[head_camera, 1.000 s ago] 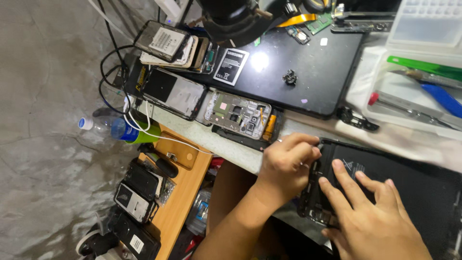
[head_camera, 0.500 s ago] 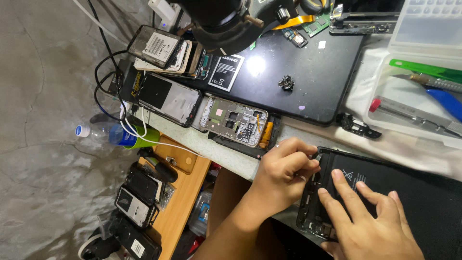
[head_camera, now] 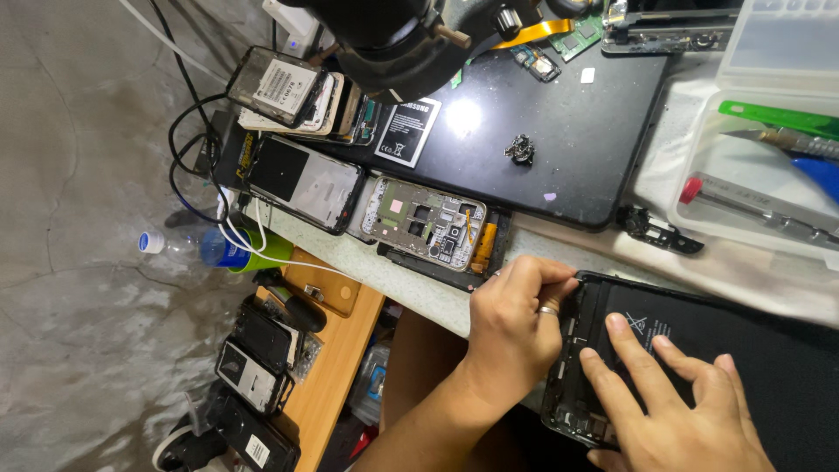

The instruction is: The person uses tweezers to remove small components and adhesive from the interior of a disassembled smartphone. They then use a screwdriver to pry and lift the battery from the device chassis.

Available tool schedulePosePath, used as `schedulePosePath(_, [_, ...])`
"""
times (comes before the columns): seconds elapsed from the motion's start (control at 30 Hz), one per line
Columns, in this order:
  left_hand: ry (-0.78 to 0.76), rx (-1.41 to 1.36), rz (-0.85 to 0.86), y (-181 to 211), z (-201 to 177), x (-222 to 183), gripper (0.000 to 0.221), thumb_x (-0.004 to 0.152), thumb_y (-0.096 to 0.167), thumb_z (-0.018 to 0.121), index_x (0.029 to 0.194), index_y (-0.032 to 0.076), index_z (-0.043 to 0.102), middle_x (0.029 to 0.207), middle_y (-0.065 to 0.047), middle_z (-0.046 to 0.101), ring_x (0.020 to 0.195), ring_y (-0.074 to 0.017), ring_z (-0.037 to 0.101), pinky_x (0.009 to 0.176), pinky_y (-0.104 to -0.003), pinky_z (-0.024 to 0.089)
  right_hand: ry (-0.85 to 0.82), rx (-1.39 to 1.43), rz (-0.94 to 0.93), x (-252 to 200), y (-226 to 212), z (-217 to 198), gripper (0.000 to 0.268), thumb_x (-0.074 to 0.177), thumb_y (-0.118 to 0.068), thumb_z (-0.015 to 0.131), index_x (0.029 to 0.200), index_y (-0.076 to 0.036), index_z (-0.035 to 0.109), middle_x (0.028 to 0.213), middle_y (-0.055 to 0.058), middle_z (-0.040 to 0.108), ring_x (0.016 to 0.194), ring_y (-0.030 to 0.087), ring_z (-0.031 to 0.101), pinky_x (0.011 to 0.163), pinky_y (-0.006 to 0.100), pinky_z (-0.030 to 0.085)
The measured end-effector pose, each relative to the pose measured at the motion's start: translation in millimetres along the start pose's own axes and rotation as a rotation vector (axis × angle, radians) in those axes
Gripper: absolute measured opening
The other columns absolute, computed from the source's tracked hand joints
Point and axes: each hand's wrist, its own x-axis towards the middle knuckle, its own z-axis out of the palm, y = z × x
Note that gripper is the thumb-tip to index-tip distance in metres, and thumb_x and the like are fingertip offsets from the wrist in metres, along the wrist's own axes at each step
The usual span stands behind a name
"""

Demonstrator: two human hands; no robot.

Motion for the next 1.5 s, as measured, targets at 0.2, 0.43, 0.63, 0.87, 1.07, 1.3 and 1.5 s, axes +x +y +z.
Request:
schedulePosePath(0.2, [0.001,-0.006,-0.064,-0.7,1.5,2.3,0.015,0.09,-0.005,0.073,0.094,0.003,0.061,0.087,-0.014,0.072,0.08,-0.0325,0.073,0.069,-0.037,0.057,0.001,0.001,0.045,2.8,-7.4,-6.4,0.11,0.031,-0.061,0.081,0.135,-0.034,0.06,0.159,0.006,0.047,0.12,0.038,0.058,0.1,0.072,0.046])
schedulePosePath(0.43, [0.036,-0.101,-0.136,0.5,2.2,2.2,0.012,0.09,-0.005,0.074,0.092,0.002,0.063,0.086,-0.014,0.073,0.076,-0.0285,0.074,0.067,-0.033,0.058,0.021,0.018,0.101,6.1,-16.2,-13.6,0.101,0.038,-0.059,0.083,0.133,-0.034,0.062,0.159,0.004,0.047,0.124,0.037,0.055,0.104,0.073,0.044])
schedulePosePath(0.63, [-0.006,-0.117,-0.049,-1.7,-2.4,-2.3,0.012,0.091,-0.004,0.074,0.097,0.001,0.065,0.092,-0.013,0.073,0.079,-0.0271,0.075,0.071,-0.033,0.059,-0.016,-0.011,0.128,5.8,-21.5,-17.5,0.093,0.045,-0.054,0.08,0.133,-0.035,0.061,0.161,0.003,0.045,0.129,0.033,0.053,0.109,0.07,0.042])
schedulePosePath(0.87, [-0.029,-0.048,0.076,2.5,-3.0,0.0,0.029,0.088,0.001,0.081,0.111,0.004,0.064,0.099,-0.013,0.071,0.085,-0.0254,0.073,0.074,-0.033,0.059,0.054,0.01,0.037,8.2,-13.9,-26.4,0.098,0.044,-0.052,0.076,0.138,-0.028,0.058,0.161,0.006,0.045,0.128,0.032,0.052,0.111,0.068,0.039])
schedulePosePath(1.07, [-0.067,-0.103,-0.131,3.8,2.3,4.2,0.052,0.085,0.005,0.082,0.133,0.005,0.062,0.085,-0.008,0.069,0.07,-0.0192,0.069,0.064,-0.029,0.056,0.098,0.097,-0.117,9.5,2.9,-44.6,0.101,0.05,-0.063,0.075,0.14,-0.02,0.056,0.157,0.01,0.047,0.128,0.034,0.049,0.114,0.058,0.033])
schedulePosePath(1.3, [-0.043,-0.014,0.016,-1.3,8.0,2.2,0.034,0.085,0.003,0.084,0.115,0.006,0.069,0.084,-0.009,0.064,0.063,-0.0196,0.063,0.058,-0.031,0.052,0.153,0.177,-0.145,18.9,-4.2,-64.4,0.101,0.061,-0.064,0.075,0.142,-0.008,0.052,0.147,0.014,0.05,0.139,0.037,0.042,0.119,0.056,0.028])
schedulePosePath(1.5, [-0.031,0.022,0.064,-1.4,9.4,-0.4,0.021,0.091,0.003,0.08,0.106,0.006,0.066,0.092,-0.01,0.064,0.073,-0.0243,0.066,0.065,-0.035,0.054,0.192,0.268,-0.168,23.6,-0.6,-70.5,0.101,0.066,-0.062,0.074,0.142,-0.001,0.049,0.156,0.019,0.042,0.149,0.036,0.034,0.121,0.051,0.025])
